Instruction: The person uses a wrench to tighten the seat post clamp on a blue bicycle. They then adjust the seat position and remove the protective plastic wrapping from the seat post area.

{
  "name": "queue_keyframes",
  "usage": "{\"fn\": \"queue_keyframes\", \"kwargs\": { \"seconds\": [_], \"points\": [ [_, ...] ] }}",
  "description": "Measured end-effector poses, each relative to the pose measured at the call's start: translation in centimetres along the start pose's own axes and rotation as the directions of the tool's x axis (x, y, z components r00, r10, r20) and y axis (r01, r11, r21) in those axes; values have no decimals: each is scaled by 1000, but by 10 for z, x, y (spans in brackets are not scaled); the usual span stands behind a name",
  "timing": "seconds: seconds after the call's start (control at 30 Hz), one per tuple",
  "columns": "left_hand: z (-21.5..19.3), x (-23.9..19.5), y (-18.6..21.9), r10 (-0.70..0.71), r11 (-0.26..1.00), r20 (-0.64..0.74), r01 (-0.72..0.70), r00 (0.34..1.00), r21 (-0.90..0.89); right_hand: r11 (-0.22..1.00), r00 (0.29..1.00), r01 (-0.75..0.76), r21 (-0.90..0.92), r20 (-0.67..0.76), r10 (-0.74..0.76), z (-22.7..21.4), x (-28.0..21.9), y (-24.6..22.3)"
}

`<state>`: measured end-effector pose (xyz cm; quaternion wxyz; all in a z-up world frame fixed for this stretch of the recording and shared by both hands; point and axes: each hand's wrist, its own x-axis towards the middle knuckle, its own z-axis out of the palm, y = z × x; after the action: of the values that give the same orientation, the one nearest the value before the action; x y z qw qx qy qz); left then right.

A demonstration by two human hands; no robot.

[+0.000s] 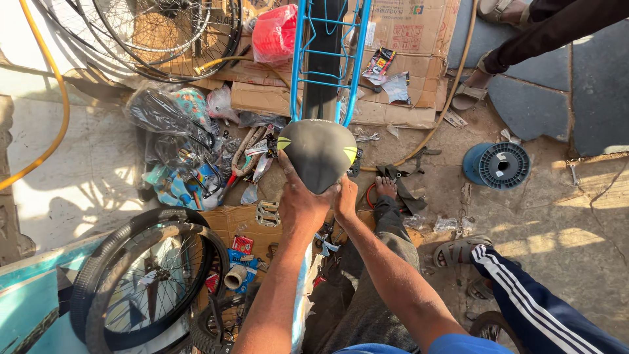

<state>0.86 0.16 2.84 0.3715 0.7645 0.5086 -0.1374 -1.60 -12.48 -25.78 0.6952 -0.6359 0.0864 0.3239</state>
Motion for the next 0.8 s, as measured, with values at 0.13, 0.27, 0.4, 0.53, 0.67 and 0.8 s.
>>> {"fn": "queue_keyframes", "kwargs": {
  "seconds": [0.13, 0.27, 0.4, 0.53, 0.67, 0.8],
  "points": [
    [3, 3, -5, -39, 999, 35, 38, 999, 37, 841, 896, 444, -310, 154, -416, -6, 6, 1],
    [5, 6, -8, -11, 1000, 15, 11, 1000, 29, 780, 855, 515, -356, 151, -496, -8, 24, 1],
    [7, 8, -11, -61, 997, 66, 58, 996, 54, 959, 974, 222, -175, 91, -209, -10, 51, 4],
    [12, 9, -18, -17, 998, 54, 14, 998, 61, 409, 765, 626, -664, 421, -488, -15, 64, 4],
    [11, 12, -17, -29, 997, 73, 23, 997, 79, 957, 942, 233, -172, 286, -178, -6, 37, 7],
    [10, 9, -14, -33, 996, 74, 27, 997, 82, 973, 970, -107, 207, 237, 56, 2, 21, -2]
  ]
}}
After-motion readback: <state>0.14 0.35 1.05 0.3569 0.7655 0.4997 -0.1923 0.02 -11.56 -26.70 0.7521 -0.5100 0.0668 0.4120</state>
